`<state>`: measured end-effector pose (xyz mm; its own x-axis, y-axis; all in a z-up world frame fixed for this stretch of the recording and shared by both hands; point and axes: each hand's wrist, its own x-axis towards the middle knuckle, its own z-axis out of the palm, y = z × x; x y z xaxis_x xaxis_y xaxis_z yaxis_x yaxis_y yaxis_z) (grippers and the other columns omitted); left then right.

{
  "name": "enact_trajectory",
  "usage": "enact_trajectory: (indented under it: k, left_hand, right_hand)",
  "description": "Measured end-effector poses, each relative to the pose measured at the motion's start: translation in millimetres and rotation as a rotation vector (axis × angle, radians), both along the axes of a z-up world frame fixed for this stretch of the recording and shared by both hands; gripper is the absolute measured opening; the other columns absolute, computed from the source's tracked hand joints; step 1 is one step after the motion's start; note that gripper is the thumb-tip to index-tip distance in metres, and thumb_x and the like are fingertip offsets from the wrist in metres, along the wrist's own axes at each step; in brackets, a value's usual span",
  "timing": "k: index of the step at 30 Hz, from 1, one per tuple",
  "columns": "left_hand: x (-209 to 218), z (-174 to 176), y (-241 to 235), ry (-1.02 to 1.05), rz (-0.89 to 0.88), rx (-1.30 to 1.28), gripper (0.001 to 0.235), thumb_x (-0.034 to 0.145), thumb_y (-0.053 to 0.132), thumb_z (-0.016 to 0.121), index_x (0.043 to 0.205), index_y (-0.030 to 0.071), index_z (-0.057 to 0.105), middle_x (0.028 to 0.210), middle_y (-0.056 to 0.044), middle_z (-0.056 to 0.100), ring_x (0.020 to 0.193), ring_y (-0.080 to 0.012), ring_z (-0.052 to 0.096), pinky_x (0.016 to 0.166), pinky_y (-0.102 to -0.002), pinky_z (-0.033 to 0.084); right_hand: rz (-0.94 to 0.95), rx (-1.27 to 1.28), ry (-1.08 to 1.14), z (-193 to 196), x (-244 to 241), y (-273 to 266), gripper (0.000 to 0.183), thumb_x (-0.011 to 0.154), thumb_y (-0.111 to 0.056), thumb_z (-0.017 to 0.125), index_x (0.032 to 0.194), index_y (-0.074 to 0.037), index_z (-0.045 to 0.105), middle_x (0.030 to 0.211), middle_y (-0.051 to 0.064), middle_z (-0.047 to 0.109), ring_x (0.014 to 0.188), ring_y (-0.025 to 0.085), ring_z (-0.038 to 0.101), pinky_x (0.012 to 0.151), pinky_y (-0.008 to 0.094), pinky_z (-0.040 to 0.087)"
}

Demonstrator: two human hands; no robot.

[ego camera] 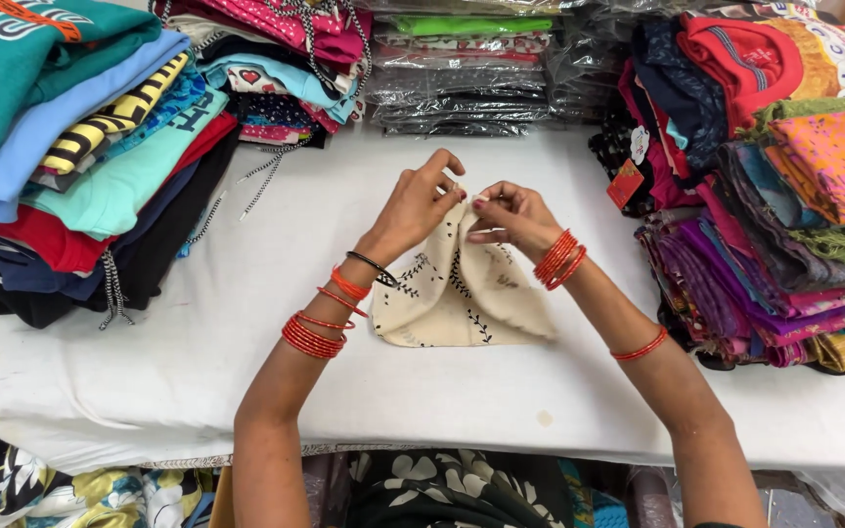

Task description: The person folds several patterned scarves by hand on a white table. They smooth each scarf, fold it into a neat rectangle, and place it on a growing stack. The person handles a blue-and-yellow scarf, an orange paisley scarf, and a cream scarf with black patterns.

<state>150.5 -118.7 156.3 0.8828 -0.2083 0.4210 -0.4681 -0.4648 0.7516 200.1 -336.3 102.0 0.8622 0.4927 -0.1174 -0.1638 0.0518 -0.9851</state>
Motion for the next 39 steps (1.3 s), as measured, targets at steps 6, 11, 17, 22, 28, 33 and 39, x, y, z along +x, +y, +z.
enact_trajectory:
  k: [6,11,17,22,28,33,39]
  left_hand:
    - [3,-15,-1,0.019,0.008,0.032,0.024,0.095,0.009,0.069,0.112,0.001,0.055,0.091,-0.018,0.077,0.081,-0.0299,0.078,0.066,-0.037,0.058]
    - [0,-14,-4,0.06,0.076,0.083,0.017,0.092,0.01,0.07,0.104,0.0,0.062,0.081,-0.017,0.077,0.078,-0.0279,0.079,0.068,-0.036,0.059]
    - [-5,-4,-9,0.043,0.154,0.161,0.011,0.09,0.011,0.072,0.097,0.002,0.07,0.083,-0.016,0.078,0.078,-0.0279,0.078,0.066,-0.036,0.059]
    - [-3,-14,-10,0.041,0.105,0.141,0.013,0.091,0.011,0.072,0.099,0.002,0.07,0.086,-0.017,0.078,0.081,-0.0283,0.078,0.07,-0.037,0.061]
    - [-7,-21,-8,-0.076,0.065,0.154,0.025,0.081,0.008,0.076,0.101,-0.004,0.067,0.092,-0.02,0.076,0.085,-0.0338,0.076,0.072,-0.04,0.061]
    - [-1,-16,1,-0.062,0.055,0.142,0.012,0.096,0.006,0.066,0.105,-0.001,0.069,0.095,-0.018,0.077,0.089,-0.0295,0.079,0.076,-0.036,0.064]
    - [-9,36,13,0.022,-0.103,0.078,0.012,0.099,0.007,0.064,0.106,-0.003,0.066,0.094,-0.014,0.077,0.086,-0.0199,0.076,0.076,-0.035,0.058]
  right_hand:
    - [0.004,0.116,-0.022,-10,-7,11,0.02,0.097,-0.018,0.07,0.107,-0.002,0.061,0.101,0.007,0.07,0.093,0.018,0.074,0.084,0.036,0.062]
    - [-0.011,0.125,0.044,-8,-14,15,0.016,0.099,-0.016,0.064,0.108,-0.003,0.062,0.104,0.009,0.072,0.098,0.021,0.075,0.087,0.034,0.063]
    - [-0.023,0.218,0.094,-8,-20,15,0.018,0.101,-0.016,0.062,0.113,-0.003,0.065,0.107,0.009,0.074,0.103,0.021,0.075,0.092,0.034,0.059]
    - [-0.055,0.265,0.123,-13,-22,16,0.021,0.102,-0.017,0.059,0.116,-0.002,0.066,0.109,0.011,0.074,0.104,0.021,0.075,0.093,0.034,0.058]
    - [-0.027,0.327,0.144,-6,-31,18,0.044,0.107,-0.038,0.05,0.125,0.0,0.063,0.117,0.015,0.071,0.114,0.024,0.069,0.101,0.037,0.057]
    - [0.046,0.302,0.127,9,-33,9,0.054,0.102,-0.046,0.048,0.132,-0.003,0.059,0.129,0.014,0.068,0.122,0.023,0.068,0.106,0.038,0.054]
    - [-0.071,-0.096,-0.486,7,-7,-18,0.049,0.098,-0.034,0.069,0.138,-0.007,0.06,0.137,0.011,0.066,0.128,0.024,0.061,0.112,0.042,0.051]
